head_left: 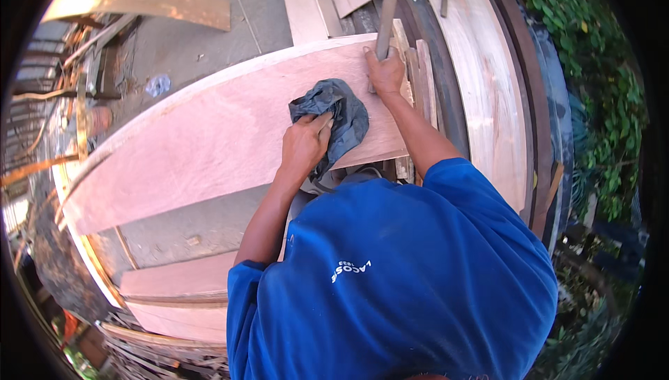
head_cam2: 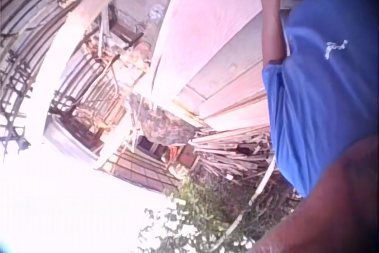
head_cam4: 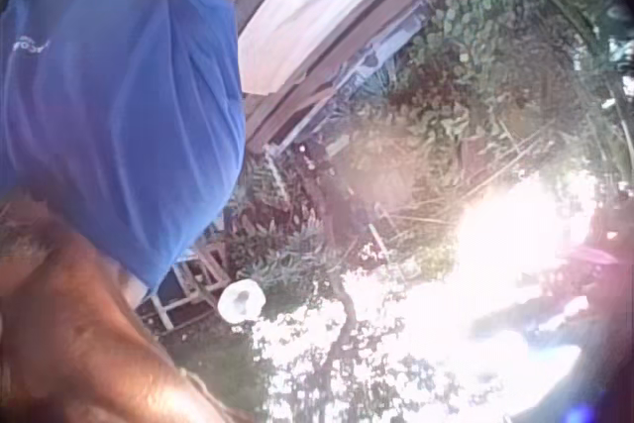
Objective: The person builds a wooden boat structure by hammering nails into plywood panels, using an axe as a hammer and a piece of cloth to hold nails.
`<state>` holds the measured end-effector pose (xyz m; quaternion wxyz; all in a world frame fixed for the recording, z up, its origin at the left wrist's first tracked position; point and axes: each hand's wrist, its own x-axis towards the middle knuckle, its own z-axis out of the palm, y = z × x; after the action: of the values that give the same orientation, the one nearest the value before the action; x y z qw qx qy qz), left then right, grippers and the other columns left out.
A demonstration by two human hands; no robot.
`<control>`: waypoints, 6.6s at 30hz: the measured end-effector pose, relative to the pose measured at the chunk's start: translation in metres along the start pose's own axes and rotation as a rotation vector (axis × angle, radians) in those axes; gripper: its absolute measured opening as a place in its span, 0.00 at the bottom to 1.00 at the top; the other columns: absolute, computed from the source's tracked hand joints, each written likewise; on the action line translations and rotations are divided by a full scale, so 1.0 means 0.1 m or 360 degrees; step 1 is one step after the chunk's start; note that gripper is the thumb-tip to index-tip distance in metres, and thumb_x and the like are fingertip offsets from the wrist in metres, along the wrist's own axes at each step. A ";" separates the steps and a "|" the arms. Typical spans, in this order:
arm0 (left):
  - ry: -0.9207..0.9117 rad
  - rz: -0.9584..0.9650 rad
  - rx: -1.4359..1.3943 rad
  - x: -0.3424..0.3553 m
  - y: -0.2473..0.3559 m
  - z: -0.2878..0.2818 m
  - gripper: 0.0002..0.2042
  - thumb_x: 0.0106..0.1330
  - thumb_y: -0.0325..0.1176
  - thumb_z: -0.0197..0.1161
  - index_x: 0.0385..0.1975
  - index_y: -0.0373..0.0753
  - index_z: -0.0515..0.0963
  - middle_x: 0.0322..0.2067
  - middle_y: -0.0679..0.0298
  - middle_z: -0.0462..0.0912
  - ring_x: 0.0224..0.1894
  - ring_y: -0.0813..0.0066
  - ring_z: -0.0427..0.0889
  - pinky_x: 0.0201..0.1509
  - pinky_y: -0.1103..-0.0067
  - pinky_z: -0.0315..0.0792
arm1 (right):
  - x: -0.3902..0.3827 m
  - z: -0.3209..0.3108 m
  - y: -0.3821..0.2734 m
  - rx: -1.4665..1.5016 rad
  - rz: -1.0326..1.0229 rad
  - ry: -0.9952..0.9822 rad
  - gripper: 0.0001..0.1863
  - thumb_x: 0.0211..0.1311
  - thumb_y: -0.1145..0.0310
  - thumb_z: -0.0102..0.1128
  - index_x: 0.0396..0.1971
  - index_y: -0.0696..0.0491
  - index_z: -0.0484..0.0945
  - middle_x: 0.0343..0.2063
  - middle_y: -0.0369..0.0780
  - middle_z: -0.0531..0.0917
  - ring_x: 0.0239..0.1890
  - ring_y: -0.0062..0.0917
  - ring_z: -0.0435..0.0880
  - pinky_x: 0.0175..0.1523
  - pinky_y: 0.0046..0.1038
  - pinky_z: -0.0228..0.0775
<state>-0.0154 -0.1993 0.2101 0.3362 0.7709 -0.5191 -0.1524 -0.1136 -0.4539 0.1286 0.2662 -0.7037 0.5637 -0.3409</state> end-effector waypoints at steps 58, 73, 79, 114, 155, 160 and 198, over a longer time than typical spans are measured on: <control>-0.0258 0.0356 -0.0153 2.17 -0.25 1.12 0.12 0.80 0.34 0.60 0.47 0.29 0.79 0.42 0.58 0.82 0.41 0.76 0.82 0.46 0.79 0.77 | 0.17 -1.32 1.00 0.0707 0.0584 -0.0630 0.24 0.55 0.62 0.71 0.47 0.63 0.78 0.39 0.52 0.85 0.45 0.41 0.86 0.49 0.39 0.75; -0.0292 0.0339 -0.0207 2.11 -0.22 1.13 0.11 0.80 0.34 0.59 0.48 0.30 0.78 0.42 0.58 0.82 0.44 0.76 0.81 0.49 0.78 0.75 | 0.69 -0.63 1.07 0.0768 0.0127 -0.0855 0.34 0.44 0.67 0.77 0.54 0.62 0.76 0.42 0.56 0.86 0.45 0.45 0.87 0.52 0.40 0.76; -0.0338 0.0336 -0.0092 2.14 -0.17 1.08 0.11 0.81 0.34 0.59 0.48 0.30 0.78 0.42 0.58 0.82 0.45 0.76 0.80 0.50 0.78 0.75 | 0.66 -0.40 1.22 0.1290 -0.0029 -0.0961 0.32 0.52 0.69 0.72 0.58 0.59 0.73 0.43 0.54 0.86 0.49 0.38 0.86 0.54 0.37 0.75; -0.0245 0.0579 -0.0042 2.08 -0.30 1.15 0.04 0.74 0.17 0.60 0.43 0.31 0.74 0.53 0.36 0.85 0.55 0.56 0.88 0.56 0.72 0.81 | 0.62 -0.22 1.17 0.1662 0.0531 -0.0975 0.35 0.58 0.71 0.76 0.63 0.61 0.69 0.59 0.42 0.84 0.63 0.26 0.79 0.71 0.33 0.68; -0.0048 0.0410 -0.0574 2.14 -0.34 1.08 0.10 0.64 0.18 0.72 0.44 0.32 0.85 0.43 0.53 0.87 0.41 0.67 0.87 0.46 0.79 0.79 | 0.00 -1.64 0.38 0.0301 0.0742 -0.0523 0.29 0.73 0.68 0.63 0.69 0.63 0.69 0.53 0.50 0.84 0.53 0.30 0.83 0.60 0.33 0.74; -0.0082 0.0135 -0.0807 2.17 -0.28 1.11 0.07 0.70 0.22 0.68 0.46 0.33 0.86 0.42 0.53 0.89 0.42 0.70 0.88 0.47 0.79 0.79 | -0.86 -1.66 0.03 0.0076 0.0615 -0.0559 0.30 0.77 0.65 0.59 0.73 0.61 0.66 0.59 0.59 0.81 0.63 0.45 0.82 0.67 0.39 0.70; -0.0109 0.0606 -0.0149 2.35 -0.09 1.27 0.08 0.67 0.35 0.70 0.44 0.45 0.86 0.46 0.68 0.89 0.46 0.61 0.86 0.48 0.68 0.79 | -1.03 -1.22 -0.35 -0.0294 0.0097 -0.0191 0.39 0.64 0.76 0.66 0.76 0.48 0.66 0.45 0.56 0.84 0.43 0.53 0.86 0.48 0.46 0.79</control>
<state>0.0136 -0.4553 0.1385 0.3766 0.6367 -0.6590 -0.1360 -0.2008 -0.3445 0.2127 0.2438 -0.7269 0.5969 -0.2365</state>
